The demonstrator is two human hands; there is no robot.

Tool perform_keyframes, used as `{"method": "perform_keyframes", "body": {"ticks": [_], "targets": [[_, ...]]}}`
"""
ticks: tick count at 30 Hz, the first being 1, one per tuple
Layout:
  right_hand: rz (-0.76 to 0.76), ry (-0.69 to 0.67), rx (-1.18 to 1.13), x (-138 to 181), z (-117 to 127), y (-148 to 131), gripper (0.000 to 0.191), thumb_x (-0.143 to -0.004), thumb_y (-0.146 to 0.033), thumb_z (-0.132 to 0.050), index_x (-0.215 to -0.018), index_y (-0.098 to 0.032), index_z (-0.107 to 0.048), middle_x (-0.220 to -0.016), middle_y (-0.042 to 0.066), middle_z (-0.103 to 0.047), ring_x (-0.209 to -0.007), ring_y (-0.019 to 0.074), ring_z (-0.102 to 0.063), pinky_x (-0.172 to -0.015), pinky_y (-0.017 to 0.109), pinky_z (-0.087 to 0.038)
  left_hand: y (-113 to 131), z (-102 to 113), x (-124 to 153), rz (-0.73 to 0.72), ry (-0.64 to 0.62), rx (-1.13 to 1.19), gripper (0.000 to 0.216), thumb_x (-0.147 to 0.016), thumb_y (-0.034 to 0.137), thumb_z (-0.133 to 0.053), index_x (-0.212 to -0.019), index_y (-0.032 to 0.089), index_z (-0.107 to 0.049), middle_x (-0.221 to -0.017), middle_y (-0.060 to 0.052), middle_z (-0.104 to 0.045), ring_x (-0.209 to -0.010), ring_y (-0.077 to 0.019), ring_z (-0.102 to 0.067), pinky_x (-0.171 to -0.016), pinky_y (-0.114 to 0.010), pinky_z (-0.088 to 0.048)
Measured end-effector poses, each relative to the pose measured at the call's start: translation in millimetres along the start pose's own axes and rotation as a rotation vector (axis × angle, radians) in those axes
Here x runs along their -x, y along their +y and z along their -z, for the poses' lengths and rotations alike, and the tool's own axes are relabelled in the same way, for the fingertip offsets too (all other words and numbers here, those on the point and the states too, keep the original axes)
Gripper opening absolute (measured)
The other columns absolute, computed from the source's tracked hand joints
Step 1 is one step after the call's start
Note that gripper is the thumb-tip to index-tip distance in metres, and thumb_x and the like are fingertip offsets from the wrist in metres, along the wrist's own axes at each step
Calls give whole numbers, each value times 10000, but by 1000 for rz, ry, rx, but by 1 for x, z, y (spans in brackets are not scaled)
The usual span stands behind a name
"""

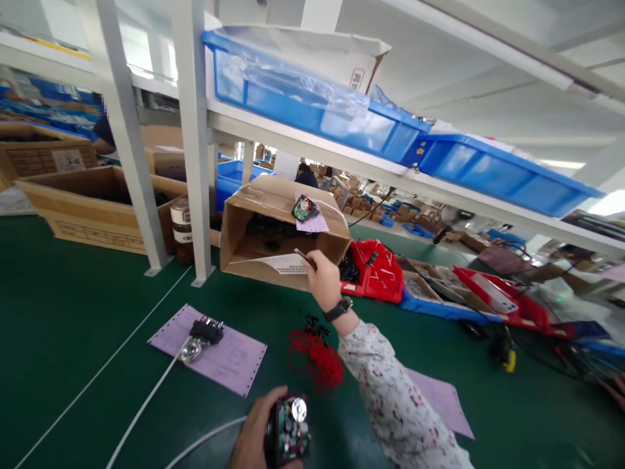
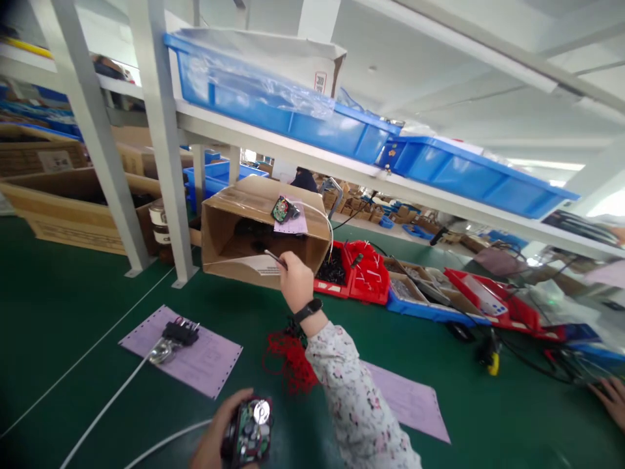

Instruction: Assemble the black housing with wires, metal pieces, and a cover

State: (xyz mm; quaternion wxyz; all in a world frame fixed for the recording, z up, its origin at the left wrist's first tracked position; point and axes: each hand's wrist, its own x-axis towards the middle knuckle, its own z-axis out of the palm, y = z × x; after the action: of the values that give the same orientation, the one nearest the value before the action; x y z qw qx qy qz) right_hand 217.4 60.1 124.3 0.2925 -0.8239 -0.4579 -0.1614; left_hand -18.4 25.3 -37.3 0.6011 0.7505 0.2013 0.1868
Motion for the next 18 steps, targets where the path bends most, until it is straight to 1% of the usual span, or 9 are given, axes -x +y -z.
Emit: {"method": "perform_keyframes", "body": {"ticks": [2,5,6,8,10,12,14,16,18], "targets": [[2,74,-22,11,37,-2,144,-896,-265,-448,-915,-185,-566,-880,34,-625,-802,164,-571,-708,246,-395,0,-1,3,22,7,16,821,-545,127,-683,-1290,194,-343,-1262,-127,-490,-1175,-289,-463,-1020,-464,-361],[29,217,-34,32,97,6,136,-856,-260,-491,-877,-175,-595,-749,16,-615,-654,153,-541,-609,247,-377,7,-1,5,22,22,-8,675,-566,197,-729,-1188,184,-466,-1226,-114,-524,-1194,-309,-436,-1060,-530,-268],[29,218,-17,39,116,12,134,-840,-261,-504,-845,-171,-604,-695,7,-599,-608,147,-520,-576,247,-360,9,-1,5,19,33,23,645,-568,219,-738,-1159,175,-486,-1204,-111,-541,-1170,-304,-459,-1054,-523,-282],[-1,64,10,56,147,29,148,-810,-276,-524,-748,-169,-605,-612,-11,-559,-547,132,-481,-526,238,-326,13,1,6,66,84,156,638,-585,255,-726,-1156,138,-466,-1149,-120,-572,-1076,-280,-534,-996,-473,-378],[-35,-245,-4,77,163,49,178,-787,-292,-533,-671,-171,-592,-582,-24,-536,-526,118,-460,-502,225,-308,15,7,10,138,170,284,629,-616,308,-700,-1155,107,-446,-1089,-121,-598,-985,-254,-581,-923,-413,-447],[-59,-551,-45,103,160,66,182,-777,-286,-532,-651,-169,-594,-590,-30,-537,-526,108,-448,-496,215,-298,14,19,17,168,280,360,606,-646,367,-682,-1148,112,-461,-1043,-98,-614,-935,-235,-597,-860,-363,-482],[-76,-737,-84,134,139,75,167,-772,-253,-535,-648,-165,-604,-587,-38,-534,-524,100,-432,-495,210,-286,14,36,27,172,377,406,592,-658,407,-679,-1145,133,-485,-1021,-76,-620,-900,-224,-603,-773,-313,-511],[-92,-817,-130,166,104,73,143,-749,-206,-564,-621,-162,-607,-551,-52,-516,-507,91,-419,-485,204,-272,15,55,37,187,408,404,592,-648,418,-693,-1140,147,-509,-1023,-73,-618,-881,-226,-602,-706,-286,-523],[-98,-851,-175,192,64,64,122,-716,-156,-600,-595,-161,-608,-521,-61,-507,-490,84,-423,-471,198,-263,21,71,46,193,364,360,590,-635,417,-705,-1132,153,-530,-1036,-82,-616,-900,-246,-595,-682,-286,-528]]}}
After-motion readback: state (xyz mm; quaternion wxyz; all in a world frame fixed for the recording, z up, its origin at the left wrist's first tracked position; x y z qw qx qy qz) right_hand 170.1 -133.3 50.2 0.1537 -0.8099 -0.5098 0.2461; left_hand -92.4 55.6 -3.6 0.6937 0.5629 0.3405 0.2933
